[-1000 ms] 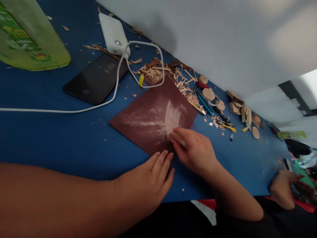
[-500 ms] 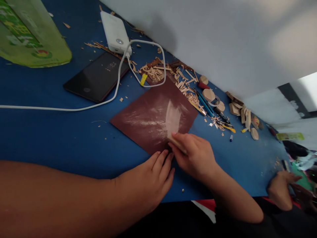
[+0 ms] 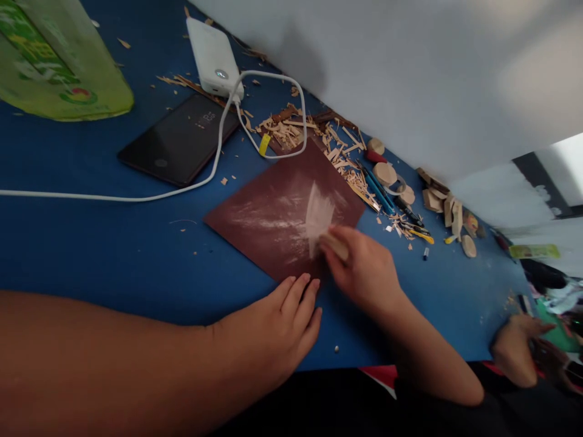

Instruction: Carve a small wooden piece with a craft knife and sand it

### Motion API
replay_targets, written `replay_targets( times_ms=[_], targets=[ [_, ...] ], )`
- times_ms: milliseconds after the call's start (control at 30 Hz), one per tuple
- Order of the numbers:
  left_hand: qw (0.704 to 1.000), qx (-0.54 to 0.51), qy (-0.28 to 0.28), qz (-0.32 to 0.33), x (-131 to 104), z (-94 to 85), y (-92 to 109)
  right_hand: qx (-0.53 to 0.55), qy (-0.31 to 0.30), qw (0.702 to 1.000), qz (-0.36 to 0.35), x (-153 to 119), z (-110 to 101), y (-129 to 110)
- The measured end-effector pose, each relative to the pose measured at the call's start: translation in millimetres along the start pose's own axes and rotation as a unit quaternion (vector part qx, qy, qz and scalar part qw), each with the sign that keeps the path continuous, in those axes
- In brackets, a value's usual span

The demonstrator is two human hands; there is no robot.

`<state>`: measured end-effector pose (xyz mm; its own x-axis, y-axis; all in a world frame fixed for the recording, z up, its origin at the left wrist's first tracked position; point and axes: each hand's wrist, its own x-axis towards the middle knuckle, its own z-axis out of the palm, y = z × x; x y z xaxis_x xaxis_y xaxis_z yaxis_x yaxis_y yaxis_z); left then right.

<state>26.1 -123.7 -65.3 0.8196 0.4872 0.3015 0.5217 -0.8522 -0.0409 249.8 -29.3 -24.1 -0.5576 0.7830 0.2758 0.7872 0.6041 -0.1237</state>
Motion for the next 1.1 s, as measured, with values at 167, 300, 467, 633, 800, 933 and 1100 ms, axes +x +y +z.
replay_targets(
  times_ms=[167,300,467,633,800,933,1100],
  targets=[
    [1.000,-0.004,-0.014,-0.006,-0.6,-2.8,1.0,0.005,-0.009,1.000,0.019,-3.4,-3.6,-1.5],
    [1.000,-0.008,-0.010,-0.015,-0.3,-4.8,1.7,-0.005,-0.017,0.999,-0.036,-5.1,-5.1,-1.8],
    [1.000,-0.002,-0.019,-0.006,-0.4,-3.2,0.9,-0.024,-0.009,0.999,0.023,-7.3,-8.5,-2.1],
    [1.000,-0.002,-0.005,-0.001,-0.9,-1.3,0.6,-0.006,-0.047,0.999,-0.011,-9.3,-10.6,-6.0],
    [1.000,-0.002,0.008,-0.008,-1.4,0.4,1.5,-0.034,-0.027,0.999,0.030,-10.9,-12.8,-8.6],
    [1.000,-0.004,0.013,-0.002,-0.9,1.1,0.4,-0.025,-0.039,0.998,0.040,-12.5,-13.4,-10.1],
    [1.000,0.003,-0.007,0.000,0.3,-3.5,-0.7,-0.029,-0.034,0.999,0.031,-11.4,-13.2,-11.6]
  ],
)
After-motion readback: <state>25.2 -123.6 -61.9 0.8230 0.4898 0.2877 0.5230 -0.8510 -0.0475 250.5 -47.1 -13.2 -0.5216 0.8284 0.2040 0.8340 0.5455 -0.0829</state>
